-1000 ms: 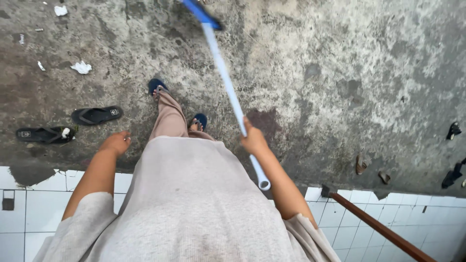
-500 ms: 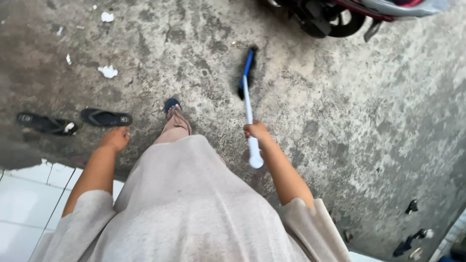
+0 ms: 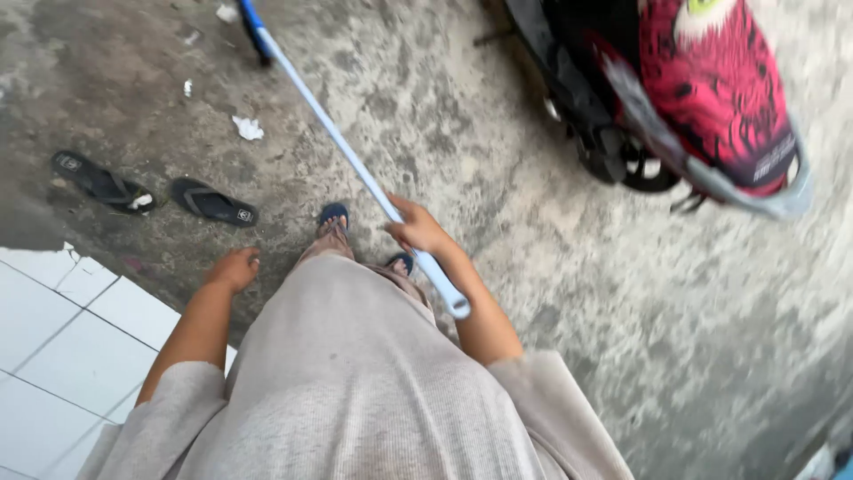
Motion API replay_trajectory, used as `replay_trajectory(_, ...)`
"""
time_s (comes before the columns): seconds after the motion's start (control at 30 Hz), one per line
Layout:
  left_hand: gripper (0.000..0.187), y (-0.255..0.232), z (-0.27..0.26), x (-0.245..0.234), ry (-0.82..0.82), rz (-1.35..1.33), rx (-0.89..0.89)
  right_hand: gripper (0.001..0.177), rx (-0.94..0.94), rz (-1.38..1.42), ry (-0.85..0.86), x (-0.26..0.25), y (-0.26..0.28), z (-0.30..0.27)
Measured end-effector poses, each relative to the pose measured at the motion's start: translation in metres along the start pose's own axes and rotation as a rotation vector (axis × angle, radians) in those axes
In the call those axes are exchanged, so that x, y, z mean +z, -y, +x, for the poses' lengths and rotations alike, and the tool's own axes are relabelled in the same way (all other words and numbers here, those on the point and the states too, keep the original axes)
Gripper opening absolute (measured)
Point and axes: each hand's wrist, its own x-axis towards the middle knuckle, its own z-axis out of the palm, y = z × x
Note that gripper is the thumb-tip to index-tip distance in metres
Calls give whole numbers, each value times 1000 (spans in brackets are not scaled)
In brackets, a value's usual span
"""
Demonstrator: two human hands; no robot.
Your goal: Sweeping tiled and concrete floors with a broom.
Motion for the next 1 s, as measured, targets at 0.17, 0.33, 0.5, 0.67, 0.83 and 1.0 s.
replay_trajectory(0.17, 42, 34, -6, 12, -129, -176, 41, 78, 83, -375, -129, -32, 56, -67)
replay_trajectory(0.33, 42, 43, -38, 45, -121, -286, -238, 74, 293, -336, -166, -50, 60, -70)
replay_trajectory(0.5, 44, 28, -67, 100, -222, -449, -364, 37, 367, -247, 123, -69, 114, 3)
replay_trajectory(0.67, 46, -20, -83, 145, -220, -616, -474, 20, 299, -102, 457, -20, 97, 121)
replay_trajectory(0.83, 44, -75, -68, 176, -203, -806, -471, 71, 341, -137, 626, 30, 116, 125)
replay_trajectory(1.0, 39, -126, -80, 179, -346, -959, -517, 76, 529, -529, 646, -27, 196, 102)
